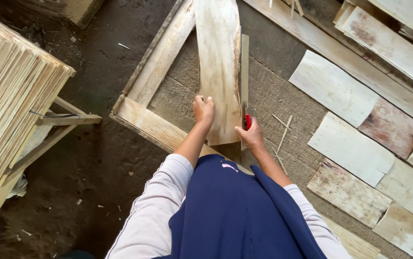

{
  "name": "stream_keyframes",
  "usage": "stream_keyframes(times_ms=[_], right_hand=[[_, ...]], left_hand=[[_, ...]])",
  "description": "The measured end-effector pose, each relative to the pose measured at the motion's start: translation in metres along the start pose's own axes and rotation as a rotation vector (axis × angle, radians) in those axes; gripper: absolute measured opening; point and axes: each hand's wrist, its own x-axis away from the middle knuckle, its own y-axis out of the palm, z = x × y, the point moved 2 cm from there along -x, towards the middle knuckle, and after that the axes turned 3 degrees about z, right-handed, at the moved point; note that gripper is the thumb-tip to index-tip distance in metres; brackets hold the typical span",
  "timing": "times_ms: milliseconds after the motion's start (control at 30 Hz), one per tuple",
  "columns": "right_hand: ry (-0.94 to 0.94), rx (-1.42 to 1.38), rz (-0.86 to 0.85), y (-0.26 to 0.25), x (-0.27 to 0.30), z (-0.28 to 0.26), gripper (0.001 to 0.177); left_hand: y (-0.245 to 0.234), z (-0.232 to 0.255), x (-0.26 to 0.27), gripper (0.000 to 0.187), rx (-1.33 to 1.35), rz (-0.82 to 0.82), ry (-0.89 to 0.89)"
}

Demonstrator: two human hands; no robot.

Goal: The person uses a red utility knife to cut thin wooden planks on a workbench. They repeatedly position, slice, and separate the planks into smaller pieces, handling each piece individually and placing the cut sections aside.

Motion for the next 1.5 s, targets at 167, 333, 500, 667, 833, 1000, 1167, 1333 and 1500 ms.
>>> stream_keyframes(times_ms=[167,333,500,667,833,1000,1167,1333,1500], right_hand=[[0.053,-0.032,0.114,0.005,0.000,-0.025,0.053],[0.041,-0.031,0.186,-0.003,-0.003,-0.058,0.055],[-0.069,0.270,0.172,0.020,-0.016,-0.080,0.061],[-0.142,0.366,0.185,0.049,0.001,-0.103,0.061],[-0.171,0.360,0.215,0.053,-0.018,-0.099,0.066],[0.019,-0.031,0.153,0.017,-0.016,-0.113,0.059],[0.013,-0.159,0.159,0.016,-0.026,-0.108,0.047],[-0.003,-0.128,0.189,0.003,-0.017,-0.103,0.044],[-0.008,-0.023,0.226,-0.023,-0.014,-0.099,0.038]], left_hand=[[-0.045,0.039,0.003,0.018,0.326,0.113,0.074],[-0.086,0.042,-0.022,0.021,0.376,0.215,0.043],[-0.115,0.026,-0.041,0.038,0.403,0.255,0.090],[-0.130,0.011,-0.051,0.038,0.507,0.251,0.117],[-0.135,-0.003,-0.062,0.037,0.606,0.239,0.135],[-0.146,-0.002,-0.072,0.036,0.612,0.225,0.157],[-0.157,0.018,-0.065,0.035,0.535,0.254,0.174],[-0.172,0.043,-0.046,0.034,0.381,0.282,0.145],[-0.164,0.040,-0.033,0.024,0.213,0.240,0.176]])
